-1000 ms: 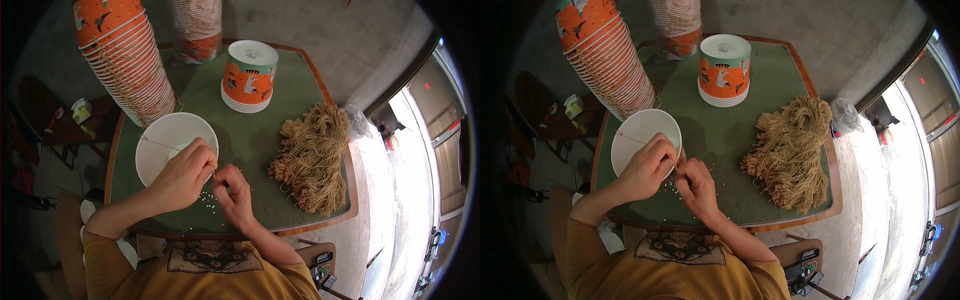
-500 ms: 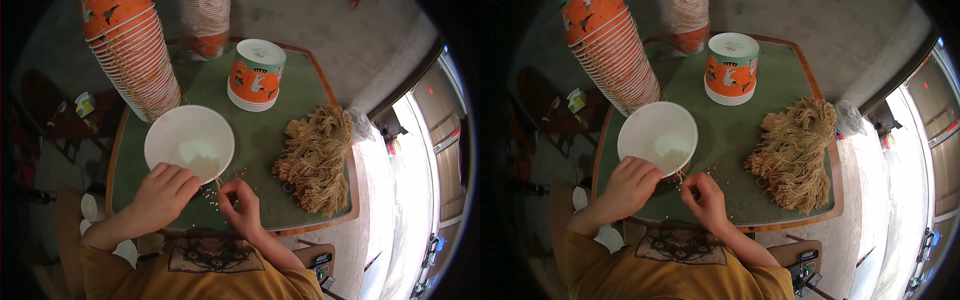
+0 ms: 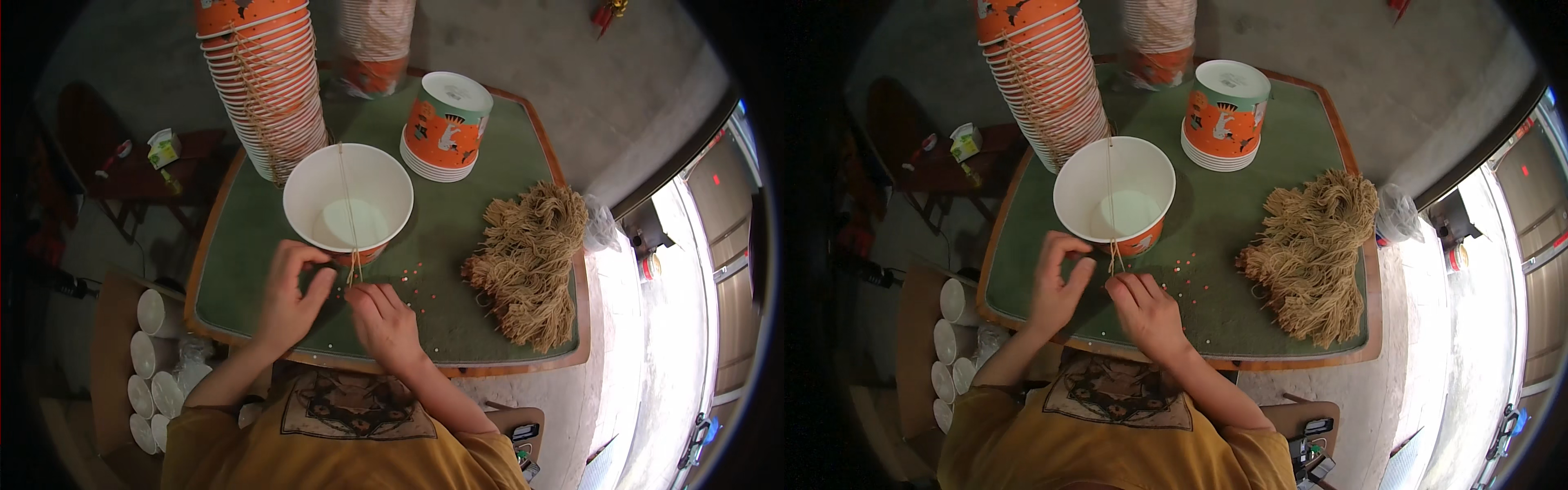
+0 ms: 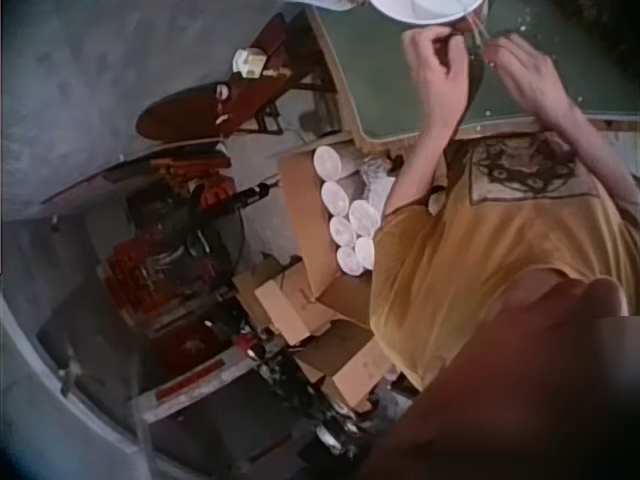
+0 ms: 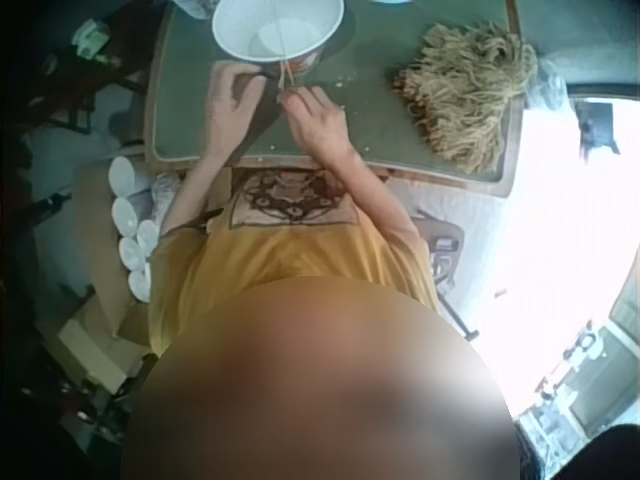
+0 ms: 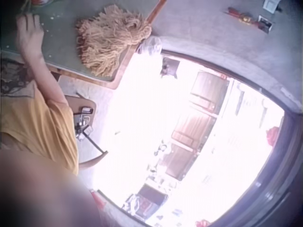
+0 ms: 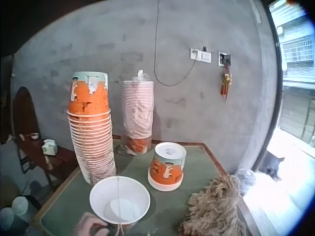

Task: Thread string through holes in paper tubs and stack them.

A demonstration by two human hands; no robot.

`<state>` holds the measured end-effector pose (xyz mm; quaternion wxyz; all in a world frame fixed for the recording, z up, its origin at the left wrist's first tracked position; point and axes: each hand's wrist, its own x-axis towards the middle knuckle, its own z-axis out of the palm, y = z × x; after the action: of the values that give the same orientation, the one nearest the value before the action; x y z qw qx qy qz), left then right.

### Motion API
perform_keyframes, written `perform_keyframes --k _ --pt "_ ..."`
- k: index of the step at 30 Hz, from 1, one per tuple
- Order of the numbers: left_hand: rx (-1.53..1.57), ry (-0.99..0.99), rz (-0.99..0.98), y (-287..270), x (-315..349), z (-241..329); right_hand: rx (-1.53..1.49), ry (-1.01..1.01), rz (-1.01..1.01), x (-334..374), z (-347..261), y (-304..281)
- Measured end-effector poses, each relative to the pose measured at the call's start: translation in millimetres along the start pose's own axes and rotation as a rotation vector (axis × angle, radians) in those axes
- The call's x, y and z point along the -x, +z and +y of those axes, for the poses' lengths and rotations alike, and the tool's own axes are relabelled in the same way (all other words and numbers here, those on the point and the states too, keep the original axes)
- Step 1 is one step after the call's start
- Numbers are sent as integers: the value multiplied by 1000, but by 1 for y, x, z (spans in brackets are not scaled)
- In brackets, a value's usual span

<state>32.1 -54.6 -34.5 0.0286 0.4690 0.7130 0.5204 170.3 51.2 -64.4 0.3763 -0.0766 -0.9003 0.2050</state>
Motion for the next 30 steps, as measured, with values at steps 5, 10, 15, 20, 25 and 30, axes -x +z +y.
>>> perform_keyframes --k 5,10,15,20,25,30 --pt "438 -262 -185 17 -4 -3 111 -35 -24 0 1 4" --pt "721 -539 -164 24 -2 6 111 -83 -45 -1 0 1" --pt "823 -571 -64 30 -6 9 121 -183 -80 -11 4 -10" --pt "845 -631 59 30 -16 17 155 -328 -202 -14 4 -16" --pt "777 -587 154 35 -21 10 143 -364 -226 -19 6 -14" --pt "693 -500 228 38 -22 11 139 -389 -249 -25 8 -11"
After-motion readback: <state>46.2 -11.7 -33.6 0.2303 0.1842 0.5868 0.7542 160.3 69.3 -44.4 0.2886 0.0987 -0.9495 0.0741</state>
